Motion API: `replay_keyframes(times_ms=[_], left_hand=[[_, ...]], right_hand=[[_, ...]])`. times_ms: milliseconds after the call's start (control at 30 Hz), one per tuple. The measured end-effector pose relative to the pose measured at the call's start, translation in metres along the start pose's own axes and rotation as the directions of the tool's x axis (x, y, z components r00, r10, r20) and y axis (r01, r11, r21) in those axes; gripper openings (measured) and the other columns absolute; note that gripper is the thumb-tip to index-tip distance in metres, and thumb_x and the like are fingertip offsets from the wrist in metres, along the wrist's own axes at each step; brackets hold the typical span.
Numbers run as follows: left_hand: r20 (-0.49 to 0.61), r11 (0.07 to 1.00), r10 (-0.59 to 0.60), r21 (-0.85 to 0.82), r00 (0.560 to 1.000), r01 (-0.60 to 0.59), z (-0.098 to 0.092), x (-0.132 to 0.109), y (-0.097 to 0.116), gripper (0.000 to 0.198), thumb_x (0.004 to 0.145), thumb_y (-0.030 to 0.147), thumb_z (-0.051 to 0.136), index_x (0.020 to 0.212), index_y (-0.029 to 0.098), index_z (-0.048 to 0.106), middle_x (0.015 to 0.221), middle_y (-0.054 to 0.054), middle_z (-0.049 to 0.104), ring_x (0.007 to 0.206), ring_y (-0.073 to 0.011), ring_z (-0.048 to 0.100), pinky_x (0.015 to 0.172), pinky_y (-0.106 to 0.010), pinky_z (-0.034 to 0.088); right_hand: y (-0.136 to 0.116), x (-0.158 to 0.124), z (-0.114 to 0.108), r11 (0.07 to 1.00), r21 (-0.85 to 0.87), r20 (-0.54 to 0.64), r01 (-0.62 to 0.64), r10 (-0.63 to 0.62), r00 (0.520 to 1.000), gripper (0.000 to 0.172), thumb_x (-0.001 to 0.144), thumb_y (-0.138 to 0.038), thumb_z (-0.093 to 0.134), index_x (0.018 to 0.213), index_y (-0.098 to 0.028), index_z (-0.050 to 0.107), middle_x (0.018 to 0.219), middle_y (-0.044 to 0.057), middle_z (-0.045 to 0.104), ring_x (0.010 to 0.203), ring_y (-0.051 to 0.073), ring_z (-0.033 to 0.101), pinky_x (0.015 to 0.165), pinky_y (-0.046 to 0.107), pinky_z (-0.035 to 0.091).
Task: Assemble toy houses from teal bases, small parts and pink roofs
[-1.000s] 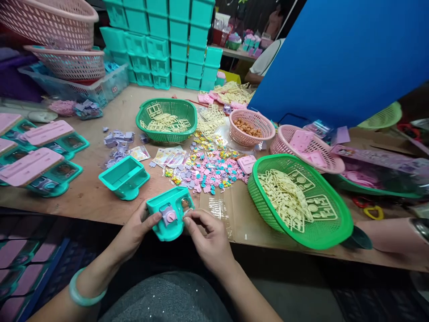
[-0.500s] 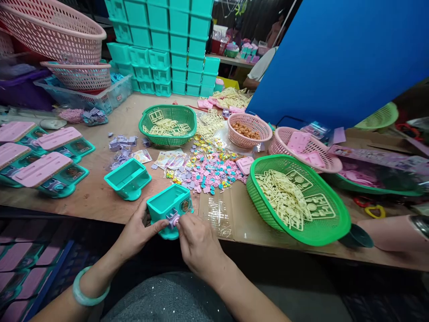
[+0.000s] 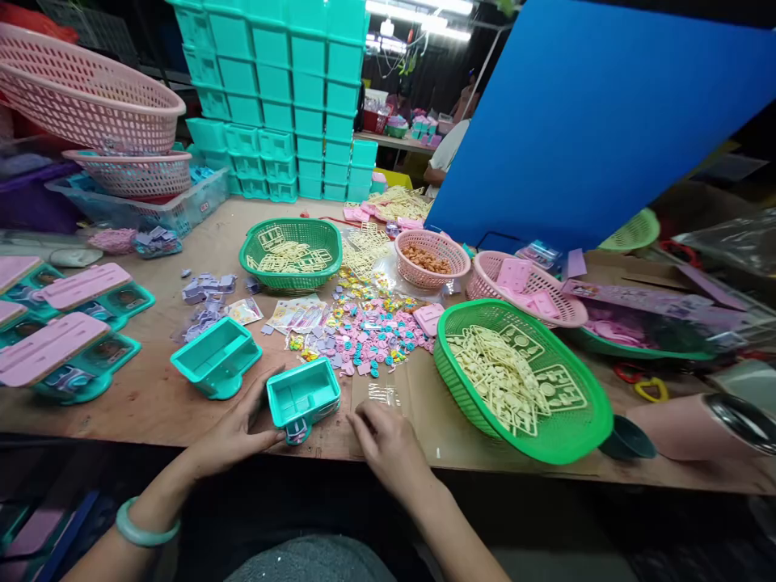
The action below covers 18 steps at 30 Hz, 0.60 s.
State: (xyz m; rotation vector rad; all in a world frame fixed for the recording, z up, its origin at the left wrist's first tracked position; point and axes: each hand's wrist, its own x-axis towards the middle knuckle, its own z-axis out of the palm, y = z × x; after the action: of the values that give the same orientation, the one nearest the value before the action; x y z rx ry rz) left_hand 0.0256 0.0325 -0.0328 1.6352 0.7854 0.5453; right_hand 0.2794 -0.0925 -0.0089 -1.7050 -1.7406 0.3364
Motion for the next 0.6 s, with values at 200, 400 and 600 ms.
replay_keyframes(times_ms=[200,400,600], left_hand=[[-0.163,0.991,-0.028,-0.134,0.986,0.006,-0.03,0.012,-0.001,0.072,0.078,0.035,0.078,0.145,0.026,0.051,0.161,-0.012,0.041,0.152,-0.032,0.03,0.126,-0.051,0.019],[-0.419,0.98,-0.109,-0.198,0.902,0.027,-0.047,0.005,-0.018,0.063,0.08,0.044,0.076,0.135,0.023,0.054,0.152,-0.015,0.052,0.147,-0.0312,0.041,0.124,-0.051,0.027],[-0.72,0.991,-0.083,0.014,0.689,0.134,-0.037,-0.02,-0.025,0.049,0.087,0.045,0.066,0.129,0.022,0.056,0.141,-0.016,0.058,0.131,-0.0324,0.056,0.114,-0.054,0.041]], right_hand=[[0.04,0.059,-0.007,0.994,-0.09,-0.165,0.069,-0.083,0.983,0.014,0.098,-0.023,0.054,0.091,-0.019,0.065,0.084,0.005,0.07,0.078,0.019,0.066,0.072,0.029,0.05],[0.0,0.196,0.052,0.954,-0.286,0.254,0.092,-0.017,0.967,0.016,0.097,-0.027,0.059,0.099,-0.017,0.07,0.105,0.011,0.07,0.101,0.022,0.063,0.089,0.031,0.047],[-0.003,0.252,0.1,0.932,-0.363,0.28,0.012,0.096,0.955,0.022,0.078,-0.03,0.079,0.09,-0.013,0.071,0.107,0.019,0.068,0.106,0.033,0.057,0.086,0.04,0.045]])
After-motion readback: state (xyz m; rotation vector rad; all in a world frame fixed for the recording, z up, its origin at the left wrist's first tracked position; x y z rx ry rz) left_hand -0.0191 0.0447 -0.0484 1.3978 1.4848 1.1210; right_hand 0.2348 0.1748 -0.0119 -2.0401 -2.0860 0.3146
